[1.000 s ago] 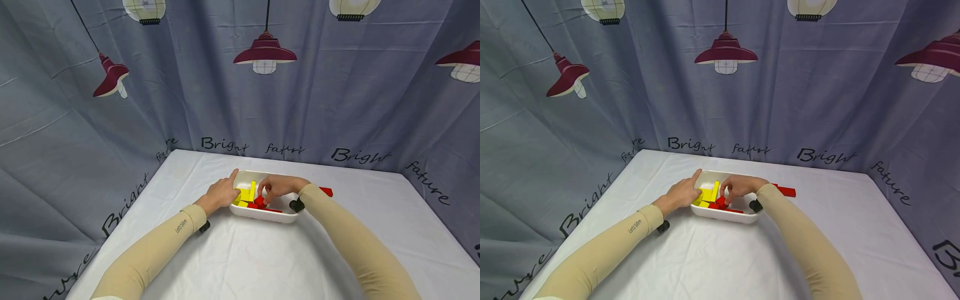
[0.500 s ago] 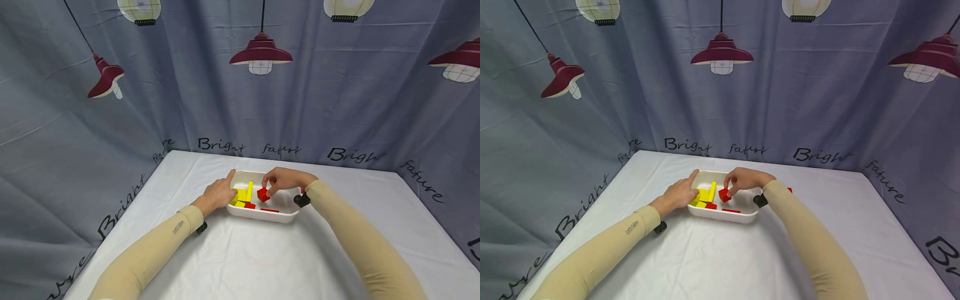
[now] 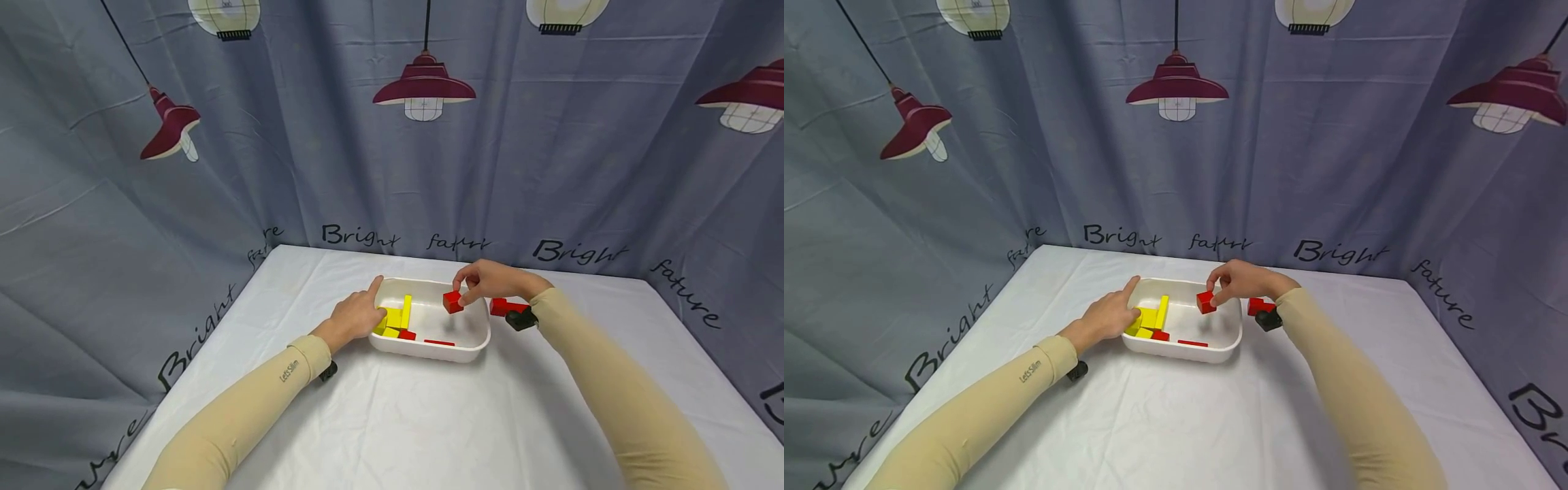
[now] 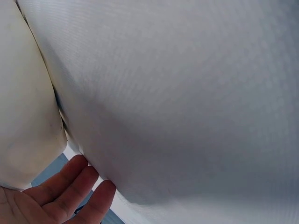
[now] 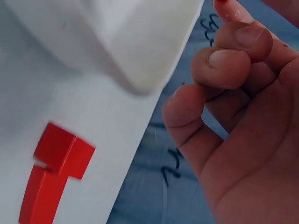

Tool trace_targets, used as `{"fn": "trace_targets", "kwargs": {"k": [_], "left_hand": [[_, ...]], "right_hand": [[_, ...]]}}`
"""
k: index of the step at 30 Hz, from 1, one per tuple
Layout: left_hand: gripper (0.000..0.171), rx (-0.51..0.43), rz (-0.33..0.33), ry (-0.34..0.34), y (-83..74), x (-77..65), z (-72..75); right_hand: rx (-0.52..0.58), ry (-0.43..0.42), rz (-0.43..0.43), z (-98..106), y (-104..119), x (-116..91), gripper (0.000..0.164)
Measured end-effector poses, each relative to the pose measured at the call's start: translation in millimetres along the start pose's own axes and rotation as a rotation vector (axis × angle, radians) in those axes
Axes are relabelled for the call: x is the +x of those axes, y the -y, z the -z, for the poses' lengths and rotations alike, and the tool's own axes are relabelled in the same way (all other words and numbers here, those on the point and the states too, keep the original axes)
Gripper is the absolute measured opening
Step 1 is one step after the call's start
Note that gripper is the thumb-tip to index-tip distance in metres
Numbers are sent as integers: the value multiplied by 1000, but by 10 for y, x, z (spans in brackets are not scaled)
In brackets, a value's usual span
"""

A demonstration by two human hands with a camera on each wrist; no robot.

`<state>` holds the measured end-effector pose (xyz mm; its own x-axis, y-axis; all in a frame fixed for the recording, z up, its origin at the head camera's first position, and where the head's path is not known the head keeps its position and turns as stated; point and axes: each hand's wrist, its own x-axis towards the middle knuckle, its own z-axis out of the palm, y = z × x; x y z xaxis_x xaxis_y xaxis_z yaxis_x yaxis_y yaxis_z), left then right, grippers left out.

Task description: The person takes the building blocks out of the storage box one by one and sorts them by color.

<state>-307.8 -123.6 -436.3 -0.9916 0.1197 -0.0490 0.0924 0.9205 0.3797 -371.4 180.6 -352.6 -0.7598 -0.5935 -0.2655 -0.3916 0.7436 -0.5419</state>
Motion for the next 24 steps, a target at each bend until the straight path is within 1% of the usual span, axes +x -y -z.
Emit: {"fn": "trace_targets", "kwargs": {"k": [6,12,19,24], "left_hand": [[76,-1,3,3,4,3,-3],[77,1,-5,3,4,0,7],[76,6,-9,7,12,-2,10],[76,5,-13,8,13,1,8]], "right_hand": [[7,-63,-21,91,-172,-151,28],[27,-135,-71,167,-369,-283,33],[35,-201,-108,201,-593,-414,39],[26,-244,-137,204,-753,-507,39]]}}
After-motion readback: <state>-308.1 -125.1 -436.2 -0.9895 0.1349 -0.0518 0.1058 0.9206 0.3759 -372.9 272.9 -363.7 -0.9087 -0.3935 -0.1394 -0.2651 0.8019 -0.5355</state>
